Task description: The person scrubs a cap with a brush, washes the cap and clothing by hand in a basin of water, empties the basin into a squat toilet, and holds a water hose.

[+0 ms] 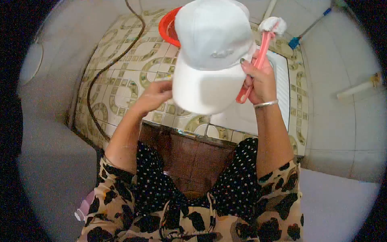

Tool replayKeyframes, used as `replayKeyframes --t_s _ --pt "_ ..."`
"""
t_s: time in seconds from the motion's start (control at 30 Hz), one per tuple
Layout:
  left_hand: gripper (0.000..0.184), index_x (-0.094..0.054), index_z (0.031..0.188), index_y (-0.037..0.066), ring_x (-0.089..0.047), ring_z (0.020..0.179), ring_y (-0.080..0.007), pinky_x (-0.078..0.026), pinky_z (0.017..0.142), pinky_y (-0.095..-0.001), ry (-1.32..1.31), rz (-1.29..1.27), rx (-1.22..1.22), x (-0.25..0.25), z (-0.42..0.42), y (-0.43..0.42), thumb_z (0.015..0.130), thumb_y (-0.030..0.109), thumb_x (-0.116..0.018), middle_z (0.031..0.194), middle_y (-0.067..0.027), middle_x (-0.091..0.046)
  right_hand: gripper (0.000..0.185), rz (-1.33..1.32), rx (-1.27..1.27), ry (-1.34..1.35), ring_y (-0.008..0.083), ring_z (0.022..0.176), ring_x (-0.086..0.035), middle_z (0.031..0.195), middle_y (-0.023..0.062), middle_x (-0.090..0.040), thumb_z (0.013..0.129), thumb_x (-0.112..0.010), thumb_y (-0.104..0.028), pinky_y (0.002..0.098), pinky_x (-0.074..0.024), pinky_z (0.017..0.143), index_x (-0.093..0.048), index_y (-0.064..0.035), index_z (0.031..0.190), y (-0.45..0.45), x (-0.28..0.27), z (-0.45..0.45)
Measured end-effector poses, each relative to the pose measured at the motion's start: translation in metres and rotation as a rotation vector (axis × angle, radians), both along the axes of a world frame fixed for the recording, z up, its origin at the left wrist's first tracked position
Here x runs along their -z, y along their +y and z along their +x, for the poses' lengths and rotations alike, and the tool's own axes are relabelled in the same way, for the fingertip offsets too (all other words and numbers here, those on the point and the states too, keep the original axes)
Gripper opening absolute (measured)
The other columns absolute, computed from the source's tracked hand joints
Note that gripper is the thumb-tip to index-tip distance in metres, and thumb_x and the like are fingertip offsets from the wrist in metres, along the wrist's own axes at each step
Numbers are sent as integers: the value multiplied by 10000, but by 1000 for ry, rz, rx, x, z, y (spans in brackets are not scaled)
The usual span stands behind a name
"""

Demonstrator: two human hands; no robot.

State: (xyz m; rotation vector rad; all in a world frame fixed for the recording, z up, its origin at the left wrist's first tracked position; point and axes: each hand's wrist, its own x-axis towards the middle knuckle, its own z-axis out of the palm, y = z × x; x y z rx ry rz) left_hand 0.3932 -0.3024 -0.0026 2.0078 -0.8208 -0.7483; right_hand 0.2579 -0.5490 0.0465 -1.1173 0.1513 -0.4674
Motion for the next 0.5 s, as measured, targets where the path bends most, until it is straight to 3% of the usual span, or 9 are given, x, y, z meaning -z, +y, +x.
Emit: replayKeyframes --t_s 0.07,0.2,0.27,0.43,0.5 --pt "747 -307 1239 -19 -523 976 -292 -433 800 -325 -61 -40 -238 -2 -3 8 629 202 -677 1105 -216 -495 277 -21 43 -10 49 371 -379 633 -2 -483 732 -545 -11 175 -301 322 -414 -61 971 -7 2 0" --pt "858 -228 1274 3 -430 1093 -317 -384 878 -337 -278 -165 -155 -29 -33 2 583 158 -712 1197 -226 -407 231 55 75 -36 42 369 -392 622 2 -473 734 -539 24 172 -299 311 -401 -79 888 -7 4 5" --pt "936 -179 1302 57 -286 1206 -295 -305 951 -374 -486 -191 -55 -33 -46 -5 548 93 -732 1301 -173 -293 244 42 101 11 39 366 -389 630 1 -475 729 -542 28 163 -302 306 -401 -77 898 -7 5 8" --pt "909 -200 1286 18 -260 1210 -340 -266 976 -372 -678 -201 -12 -36 -56 -15 528 53 -700 1306 -197 -264 245 21 80 23 38 365 -386 634 -3 -470 724 -543 30 158 -314 311 -401 -77 893 9 4 14" --pt "864 -200 1281 12 -271 1182 -387 -290 958 -386 -705 -275 -18 -35 -62 -20 557 54 -670 1276 -265 -242 244 32 32 13 40 360 -384 625 -11 -460 728 -546 23 167 -310 310 -398 -77 894 14 5 16"
